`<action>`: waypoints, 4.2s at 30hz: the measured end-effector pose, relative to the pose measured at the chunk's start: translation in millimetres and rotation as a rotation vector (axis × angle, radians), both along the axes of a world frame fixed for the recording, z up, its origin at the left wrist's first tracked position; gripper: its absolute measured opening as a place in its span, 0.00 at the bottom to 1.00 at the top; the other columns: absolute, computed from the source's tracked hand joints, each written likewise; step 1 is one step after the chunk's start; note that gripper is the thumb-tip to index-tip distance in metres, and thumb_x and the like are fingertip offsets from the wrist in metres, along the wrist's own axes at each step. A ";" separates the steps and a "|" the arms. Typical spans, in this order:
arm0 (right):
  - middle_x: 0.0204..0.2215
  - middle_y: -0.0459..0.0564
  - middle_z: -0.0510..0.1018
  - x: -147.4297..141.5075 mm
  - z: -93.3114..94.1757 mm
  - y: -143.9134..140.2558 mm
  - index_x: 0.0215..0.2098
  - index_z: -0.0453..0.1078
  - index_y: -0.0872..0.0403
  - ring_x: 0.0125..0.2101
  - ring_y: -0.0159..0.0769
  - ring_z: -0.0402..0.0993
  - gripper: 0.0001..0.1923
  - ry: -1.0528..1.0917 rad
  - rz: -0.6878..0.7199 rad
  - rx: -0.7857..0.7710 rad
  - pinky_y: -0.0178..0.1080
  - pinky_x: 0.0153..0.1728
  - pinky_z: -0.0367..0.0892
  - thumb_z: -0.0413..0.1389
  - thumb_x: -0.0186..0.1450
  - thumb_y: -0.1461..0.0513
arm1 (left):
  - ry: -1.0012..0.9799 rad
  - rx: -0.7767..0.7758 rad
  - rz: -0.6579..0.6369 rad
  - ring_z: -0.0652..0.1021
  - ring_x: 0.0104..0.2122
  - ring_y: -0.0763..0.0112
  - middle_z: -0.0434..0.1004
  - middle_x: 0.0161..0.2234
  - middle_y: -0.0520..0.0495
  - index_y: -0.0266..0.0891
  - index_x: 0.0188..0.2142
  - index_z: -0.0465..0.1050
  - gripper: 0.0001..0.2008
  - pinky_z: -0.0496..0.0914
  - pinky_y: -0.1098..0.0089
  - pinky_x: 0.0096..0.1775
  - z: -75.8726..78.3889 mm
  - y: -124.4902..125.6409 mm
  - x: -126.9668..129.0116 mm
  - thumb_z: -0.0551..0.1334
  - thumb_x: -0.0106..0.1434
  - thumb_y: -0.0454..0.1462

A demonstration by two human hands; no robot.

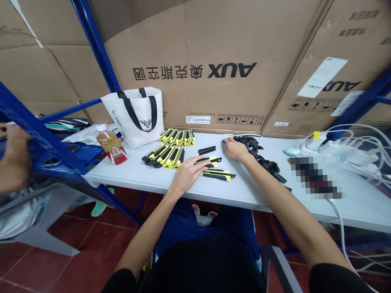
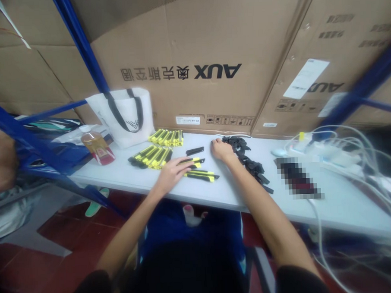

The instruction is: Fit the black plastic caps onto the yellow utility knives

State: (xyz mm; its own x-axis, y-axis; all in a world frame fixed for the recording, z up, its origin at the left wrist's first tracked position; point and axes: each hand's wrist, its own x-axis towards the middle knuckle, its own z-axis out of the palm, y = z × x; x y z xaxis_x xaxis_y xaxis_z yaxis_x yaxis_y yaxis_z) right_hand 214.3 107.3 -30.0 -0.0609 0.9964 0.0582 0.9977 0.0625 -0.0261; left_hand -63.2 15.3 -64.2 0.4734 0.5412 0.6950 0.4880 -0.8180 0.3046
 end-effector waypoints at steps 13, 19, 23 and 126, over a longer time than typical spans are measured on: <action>0.70 0.66 0.64 15.4 -18.9 -87.8 0.73 0.60 0.53 0.47 0.52 0.82 0.28 -0.049 -0.004 0.121 0.49 0.43 0.76 0.42 0.77 0.59 | 0.048 -0.008 -0.004 0.81 0.56 0.60 0.81 0.59 0.44 0.46 0.59 0.81 0.15 0.75 0.56 0.61 -5.3 1.1 1.9 0.62 0.77 0.39; 0.59 0.66 0.74 20.2 -21.9 -129.2 0.70 0.67 0.57 0.57 0.57 0.73 0.27 0.089 -0.056 0.456 0.53 0.53 0.72 0.43 0.76 0.61 | 0.058 -0.017 0.009 0.81 0.57 0.59 0.81 0.60 0.44 0.47 0.59 0.81 0.15 0.76 0.55 0.60 -4.1 -1.1 1.0 0.61 0.77 0.40; 0.48 0.66 0.78 33.2 -14.5 -168.2 0.58 0.78 0.53 0.49 0.60 0.74 0.23 0.019 -0.136 0.476 0.57 0.46 0.72 0.47 0.75 0.56 | 0.053 -0.031 0.003 0.81 0.58 0.60 0.81 0.60 0.44 0.46 0.58 0.81 0.15 0.75 0.54 0.62 -2.4 -1.4 1.2 0.62 0.77 0.39; 0.46 0.50 0.84 -36.2 -27.4 -162.6 0.50 0.80 0.46 0.42 0.42 0.80 0.20 1.349 0.330 0.181 0.44 0.46 0.76 0.63 0.70 0.44 | -0.036 0.306 -0.268 0.80 0.60 0.61 0.80 0.62 0.41 0.49 0.64 0.75 0.20 0.77 0.54 0.59 8.3 -7.9 -3.3 0.63 0.75 0.33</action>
